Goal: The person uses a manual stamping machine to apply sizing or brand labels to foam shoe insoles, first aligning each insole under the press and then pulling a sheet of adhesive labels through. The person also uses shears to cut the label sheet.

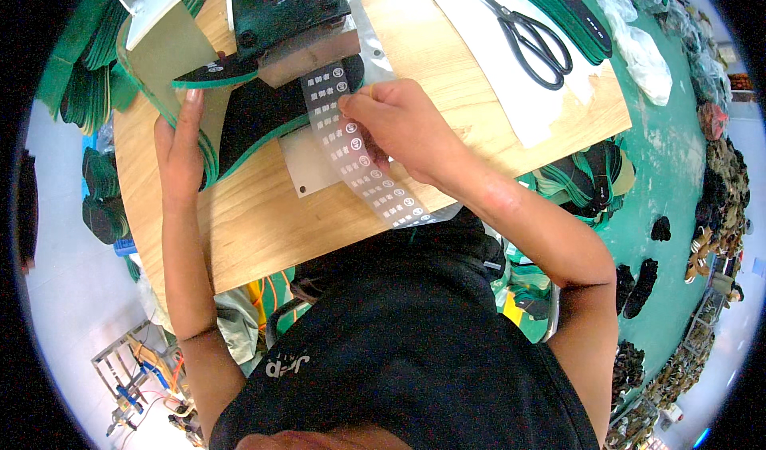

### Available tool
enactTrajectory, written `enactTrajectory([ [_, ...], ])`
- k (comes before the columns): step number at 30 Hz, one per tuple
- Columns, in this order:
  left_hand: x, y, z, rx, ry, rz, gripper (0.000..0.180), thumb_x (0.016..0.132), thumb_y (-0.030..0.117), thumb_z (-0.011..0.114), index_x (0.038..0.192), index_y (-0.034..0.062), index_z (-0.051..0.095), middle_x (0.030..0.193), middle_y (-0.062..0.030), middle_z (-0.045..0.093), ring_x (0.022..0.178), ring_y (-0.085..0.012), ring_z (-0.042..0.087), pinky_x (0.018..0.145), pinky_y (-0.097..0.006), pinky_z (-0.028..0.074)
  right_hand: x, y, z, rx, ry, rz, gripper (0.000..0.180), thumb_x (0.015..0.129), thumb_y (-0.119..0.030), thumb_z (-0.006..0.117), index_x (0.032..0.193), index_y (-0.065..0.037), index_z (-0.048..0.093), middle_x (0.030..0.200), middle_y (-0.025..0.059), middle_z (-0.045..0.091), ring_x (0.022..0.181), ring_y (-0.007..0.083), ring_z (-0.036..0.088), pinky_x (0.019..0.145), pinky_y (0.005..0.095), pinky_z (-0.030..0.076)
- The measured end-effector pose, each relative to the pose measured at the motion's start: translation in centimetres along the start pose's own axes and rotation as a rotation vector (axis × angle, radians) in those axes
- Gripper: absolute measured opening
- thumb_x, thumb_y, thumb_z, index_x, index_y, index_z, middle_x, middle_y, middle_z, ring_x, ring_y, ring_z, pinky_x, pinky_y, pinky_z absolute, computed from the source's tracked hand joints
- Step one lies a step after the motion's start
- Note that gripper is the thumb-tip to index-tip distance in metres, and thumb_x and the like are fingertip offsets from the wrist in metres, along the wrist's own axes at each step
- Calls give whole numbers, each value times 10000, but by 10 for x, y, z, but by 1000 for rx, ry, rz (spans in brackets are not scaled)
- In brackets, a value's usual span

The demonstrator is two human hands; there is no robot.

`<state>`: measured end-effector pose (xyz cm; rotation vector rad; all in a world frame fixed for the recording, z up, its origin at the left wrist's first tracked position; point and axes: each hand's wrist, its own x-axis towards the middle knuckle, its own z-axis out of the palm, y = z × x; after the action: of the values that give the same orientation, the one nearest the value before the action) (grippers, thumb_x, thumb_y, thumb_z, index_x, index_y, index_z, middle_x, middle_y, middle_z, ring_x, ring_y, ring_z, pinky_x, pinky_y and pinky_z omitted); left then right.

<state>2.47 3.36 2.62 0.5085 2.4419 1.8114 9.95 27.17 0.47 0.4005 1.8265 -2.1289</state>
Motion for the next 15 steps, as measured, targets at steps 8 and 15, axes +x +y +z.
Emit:
enactTrajectory([
  [8,-1,-11,-3,145,-3,98,321,960,301,508,917,-3,599,840,-74,587,760,-150,485,713,-280,416,2,2,0,17,-25,4,248,925,-207,553,764,-24,598,597,10,564,428,67,475,361,210,346],
  [15,1,-7,10,301,-112,214,269,809,253,685,916,17,610,830,-152,596,742,-286,557,682,-357,456,2,4,6,-24,28,-42,301,931,-241,551,739,-12,588,564,9,528,426,78,463,369,230,356],
])
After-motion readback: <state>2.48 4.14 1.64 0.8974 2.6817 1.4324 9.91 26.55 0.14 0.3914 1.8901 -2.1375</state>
